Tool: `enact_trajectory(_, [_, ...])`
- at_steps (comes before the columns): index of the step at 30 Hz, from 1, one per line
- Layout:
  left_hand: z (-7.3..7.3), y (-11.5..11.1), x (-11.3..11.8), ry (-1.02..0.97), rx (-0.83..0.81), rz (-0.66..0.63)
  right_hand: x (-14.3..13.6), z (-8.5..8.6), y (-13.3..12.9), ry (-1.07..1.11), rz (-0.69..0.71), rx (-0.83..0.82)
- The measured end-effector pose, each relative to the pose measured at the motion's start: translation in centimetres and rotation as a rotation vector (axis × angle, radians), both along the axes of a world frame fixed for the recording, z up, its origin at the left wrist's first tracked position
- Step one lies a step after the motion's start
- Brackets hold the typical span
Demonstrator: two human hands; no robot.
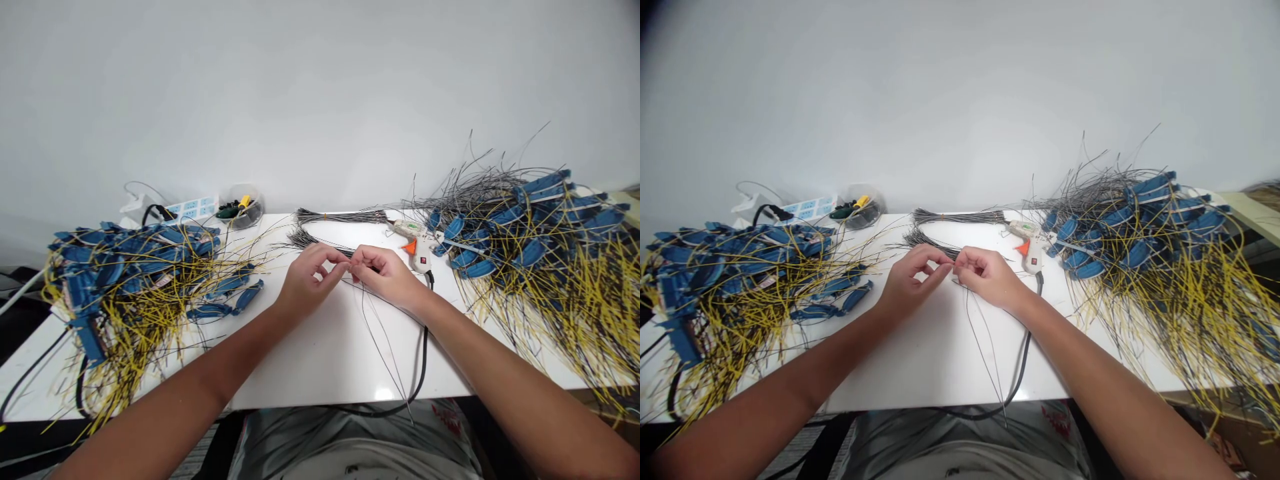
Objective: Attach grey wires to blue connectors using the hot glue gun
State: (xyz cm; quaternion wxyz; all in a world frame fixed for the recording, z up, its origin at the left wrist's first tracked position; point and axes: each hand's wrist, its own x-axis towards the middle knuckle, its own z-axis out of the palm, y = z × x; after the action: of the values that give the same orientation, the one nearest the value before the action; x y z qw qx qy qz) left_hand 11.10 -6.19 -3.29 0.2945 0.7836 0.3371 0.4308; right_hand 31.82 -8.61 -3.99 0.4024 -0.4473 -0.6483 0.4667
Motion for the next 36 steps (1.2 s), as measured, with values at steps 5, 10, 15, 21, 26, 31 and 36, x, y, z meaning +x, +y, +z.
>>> enact_trajectory(5, [-0.5,0.2,-0.1,0.009,0.225,-0.05,0.1,-0.1,-0.2,-0.027,-0.025,0.009])
enact_trajectory(10, [-1.1,0.3,-0.2,0.044,0.323,-0.045,-0.1,-0.5,-0.1,-0.004,-0.031,-0.01])
enact_trajectory(15, [0.5,0.0,-0.3,0.174,0.323,-0.011,-0.1,-0.8,0.2,0.026,-0.059,-0.006])
enact_trajectory(21, [11.0,0.8,-7.9,0.45,0.149,0.236,0.0,-0.1,-0.1,-0.215,-0.16,0.078])
enact_trajectory(26, [15.9,-1.7,-20.9,0.549,0.061,0.894,-0.1,-0.1,-0.1,-0.407,-0.233,0.109])
enact_trajectory(31, [12.6,-6.2,-28.2,0.724,-0.221,1.188,-0.1,-0.7,0.2,-0.44,-0.328,0.099])
enact_trajectory(36, [9.0,-7.0,-27.9,0.792,-0.356,1.015,0.0,-0.9,0.2,-0.429,-0.369,0.133])
